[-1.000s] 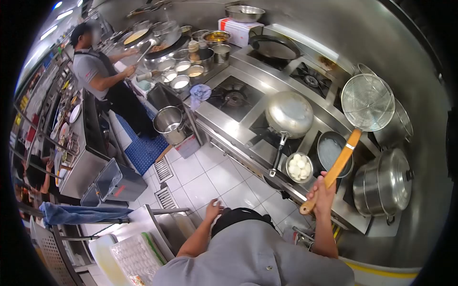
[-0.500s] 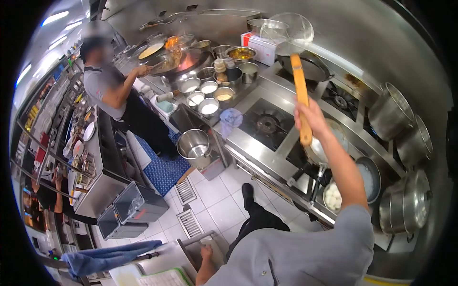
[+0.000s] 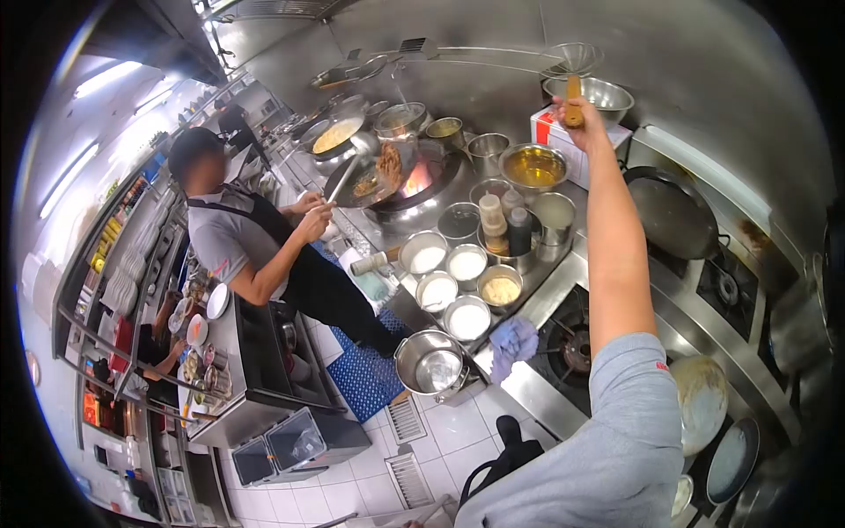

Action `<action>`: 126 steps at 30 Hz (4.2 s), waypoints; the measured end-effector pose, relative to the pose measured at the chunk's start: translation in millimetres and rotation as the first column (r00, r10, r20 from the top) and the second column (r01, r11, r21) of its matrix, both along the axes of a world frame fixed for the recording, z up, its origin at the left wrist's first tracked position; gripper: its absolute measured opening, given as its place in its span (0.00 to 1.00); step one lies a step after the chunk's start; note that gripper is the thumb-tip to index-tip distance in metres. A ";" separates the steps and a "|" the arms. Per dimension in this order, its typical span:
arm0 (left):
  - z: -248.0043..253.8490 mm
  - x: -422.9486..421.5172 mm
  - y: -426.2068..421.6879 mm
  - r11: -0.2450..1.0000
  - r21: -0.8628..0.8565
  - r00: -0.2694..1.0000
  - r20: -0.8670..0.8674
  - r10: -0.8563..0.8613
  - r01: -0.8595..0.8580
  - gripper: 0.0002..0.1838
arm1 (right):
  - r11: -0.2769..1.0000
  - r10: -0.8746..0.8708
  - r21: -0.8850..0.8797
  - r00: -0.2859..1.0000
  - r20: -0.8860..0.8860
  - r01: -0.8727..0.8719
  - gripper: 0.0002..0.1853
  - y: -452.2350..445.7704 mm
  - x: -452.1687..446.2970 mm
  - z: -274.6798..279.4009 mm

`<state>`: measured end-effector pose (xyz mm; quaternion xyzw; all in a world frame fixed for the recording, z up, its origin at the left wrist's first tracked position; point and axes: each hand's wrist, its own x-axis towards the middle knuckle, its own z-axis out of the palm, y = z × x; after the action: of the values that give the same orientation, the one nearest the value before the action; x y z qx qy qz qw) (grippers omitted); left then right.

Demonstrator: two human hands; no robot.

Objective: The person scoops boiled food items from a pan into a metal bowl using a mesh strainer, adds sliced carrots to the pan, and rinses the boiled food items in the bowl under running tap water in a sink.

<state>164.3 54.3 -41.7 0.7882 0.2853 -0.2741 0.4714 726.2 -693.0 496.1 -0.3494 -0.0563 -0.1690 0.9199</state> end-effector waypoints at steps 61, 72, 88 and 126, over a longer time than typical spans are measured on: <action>128.6 -391.6 -500.3 0.646 -0.763 0.998 -0.050 -0.032 -0.017 0.17 | -0.694 -0.318 -0.492 0.837 -0.445 -0.526 0.19 16.4 -859.0 -359.2; 162.5 -498.3 -229.2 0.617 -0.784 0.933 0.168 0.319 -0.070 0.18 | -0.597 0.162 -0.754 0.879 -0.448 -0.274 0.15 279.7 -906.3 -269.2; 181.4 -847.5 133.7 0.347 -0.392 0.272 0.236 0.933 -0.852 0.20 | -0.378 0.831 -0.922 0.469 -0.299 0.084 0.14 858.8 -1131.6 -342.6; 298.0 -603.2 -174.9 0.834 -0.506 0.878 0.476 0.056 0.221 0.10 | 0.580 0.066 -0.666 0.842 -0.536 -0.469 0.08 303.7 -1176.3 -273.2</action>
<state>-438.9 -120.6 256.3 0.6751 0.0365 -0.1646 0.7182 -450.0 -389.3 222.9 -0.7267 0.0397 0.1047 0.6778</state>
